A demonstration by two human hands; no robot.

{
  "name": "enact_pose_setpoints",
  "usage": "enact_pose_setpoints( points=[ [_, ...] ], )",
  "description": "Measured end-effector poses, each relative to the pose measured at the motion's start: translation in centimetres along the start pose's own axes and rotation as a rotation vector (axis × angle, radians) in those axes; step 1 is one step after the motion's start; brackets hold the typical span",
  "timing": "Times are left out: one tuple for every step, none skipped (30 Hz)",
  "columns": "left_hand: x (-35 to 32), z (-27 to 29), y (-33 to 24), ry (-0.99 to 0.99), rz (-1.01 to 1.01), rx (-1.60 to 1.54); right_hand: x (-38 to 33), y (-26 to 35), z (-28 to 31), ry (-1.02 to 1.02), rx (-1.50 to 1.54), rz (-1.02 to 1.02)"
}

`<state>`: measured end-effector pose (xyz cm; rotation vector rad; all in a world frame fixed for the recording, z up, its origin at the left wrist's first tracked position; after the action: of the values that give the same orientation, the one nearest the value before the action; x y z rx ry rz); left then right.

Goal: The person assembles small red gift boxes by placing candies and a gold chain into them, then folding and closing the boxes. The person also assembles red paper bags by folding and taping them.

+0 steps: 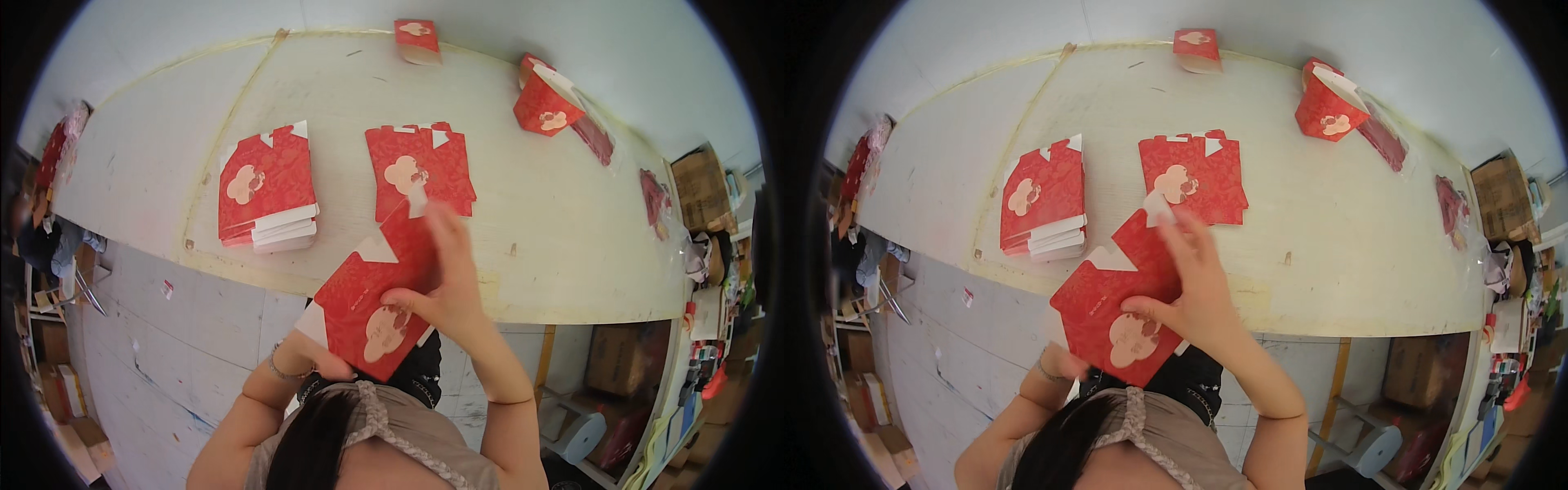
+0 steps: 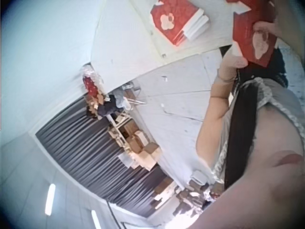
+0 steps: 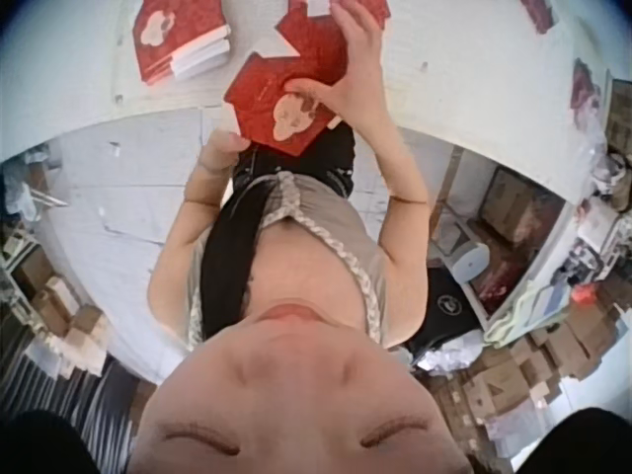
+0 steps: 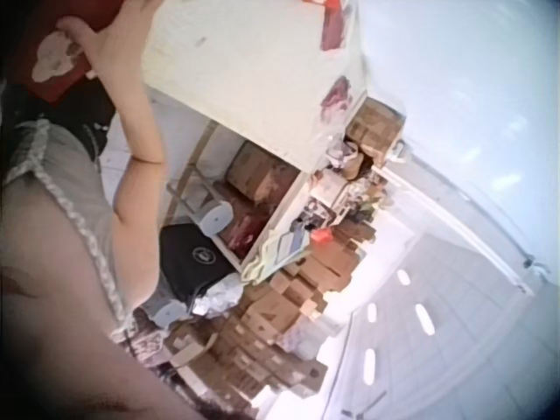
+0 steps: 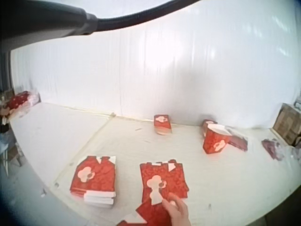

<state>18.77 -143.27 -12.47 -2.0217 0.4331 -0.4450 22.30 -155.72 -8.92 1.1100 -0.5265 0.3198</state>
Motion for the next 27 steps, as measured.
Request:
enact_pose_setpoints(
  points=[
    [-0.3,0.0,-0.7,-0.086,-0.017,0.004,-0.2,-0.4,-0.8,0.08,0.005,-0.046],
    [-0.6,-0.6,-1.0,-0.067,-0.004,0.122,-0.5,-0.5,-0.7,0.038,-0.021,-0.032],
    [-1.4,1.2,0.3,-0.167,-0.065,0.362,-0.9,-1.4,-0.3,-0.019,0.021,-0.099],
    [-2.1,2.3,0.7,-0.227,-0.003,0.315,-1.5,-2.5,0.0,-0.07,0.064,-0.17],
    [-2.8,3.3,1.1,-0.288,0.06,0.268,-2.0,-3.3,0.4,-0.12,0.108,-0.241],
    [-3.2,3.9,1.5,-0.332,0.111,0.253,-2.0,-2.3,0.1,-0.062,0.04,-0.117],
    [-3.7,4.3,1.9,-0.378,0.17,0.234,-3.3,-3.3,-0.5,-0.031,0.097,-0.186],
    [-4.1,4.6,2.3,-0.421,0.222,0.212,-4.5,-4.8,-1.3,-0.012,0.325,-0.344],
    [-4.2,4.2,2.1,-0.392,0.233,0.184,-5.7,-5.9,-2.2,0.005,0.552,-0.502],
    [-3.9,3.7,1.5,-0.367,0.243,0.155,-6.3,-5.8,-2.4,0.045,0.516,-0.556],
    [-3.6,3.4,0.8,-0.344,0.248,0.131,-6.7,-5.5,-2.7,0.086,0.483,-0.605],
    [-2.7,2.1,-0.5,-0.222,0.146,0.223,-7.3,-5.4,-3.0,0.127,0.449,-0.653],
    [-2.6,2.7,-0.6,-0.235,0.072,0.241,-8.3,-5.7,-3.2,0.154,0.451,-0.676],
    [-2.9,3.8,0.1,-0.256,0.009,0.262,-8.6,-4.8,-3.3,0.18,0.55,-0.709],
    [-3.2,4.6,0.4,-0.277,-0.053,0.283,-8.7,-3.9,-3.4,0.205,0.648,-0.742],
    [-2.6,5.5,0.6,-0.413,-0.028,0.109,-8.4,-3.5,-3.0,0.172,0.62,-0.633],
    [-2.4,5.5,0.8,-0.406,-0.04,0.069,-8.3,-3.1,-2.8,0.139,0.59,-0.525],
    [-2.3,5.6,1.2,-0.399,-0.051,0.029,-8.2,-2.5,-2.5,0.105,0.56,-0.417],
    [-1.9,5.4,1.2,-0.389,-0.068,-0.011,-8.0,-2.9,-2.0,-0.05,0.677,-0.473],
    [-1.7,5.0,0.8,-0.476,-0.039,-0.005,-8.0,-3.2,-1.7,-0.21,0.791,-0.527],
    [-1.3,5.1,1.2,-0.469,-0.043,-0.063,-8.2,-3.7,-1.1,-0.373,0.902,-0.579],
    [-0.9,5.4,1.7,-0.461,-0.047,-0.119,-8.8,-3.6,-1.4,-0.347,0.973,-0.646],
    [-0.7,5.7,2.2,-0.454,-0.052,-0.174,-9.0,-4.0,-1.8,-0.316,0.992,-0.678],
    [-0.6,5.7,2.5,-0.425,-0.05,-0.175,-9.4,-4.9,-2.2,-0.284,1.011,-0.711],
    [-0.9,6.2,4.0,-0.385,0.008,-0.245,-10.1,-5.9,-2.3,-0.261,1.022,-0.747],
    [-1.6,7.0,5.6,-0.349,0.063,-0.313,-10.9,-6.5,-3.5,-0.123,1.116,-0.817],
    [-2.3,7.5,7.1,-0.313,0.116,-0.382,-11.9,-7.1,-3.9,-0.156,1.23,-0.935]
  ],
)
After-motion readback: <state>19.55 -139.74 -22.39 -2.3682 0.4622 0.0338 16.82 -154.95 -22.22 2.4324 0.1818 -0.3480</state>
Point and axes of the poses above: each hand's wrist, its own x-axis towards the middle knuckle, its own z-axis out of the back of the hand, y = z × x, the point moved 9 cm from there along x, towards the middle knuckle, and after that the axes turned 11 degrees about -y, right-handed, at the moved point
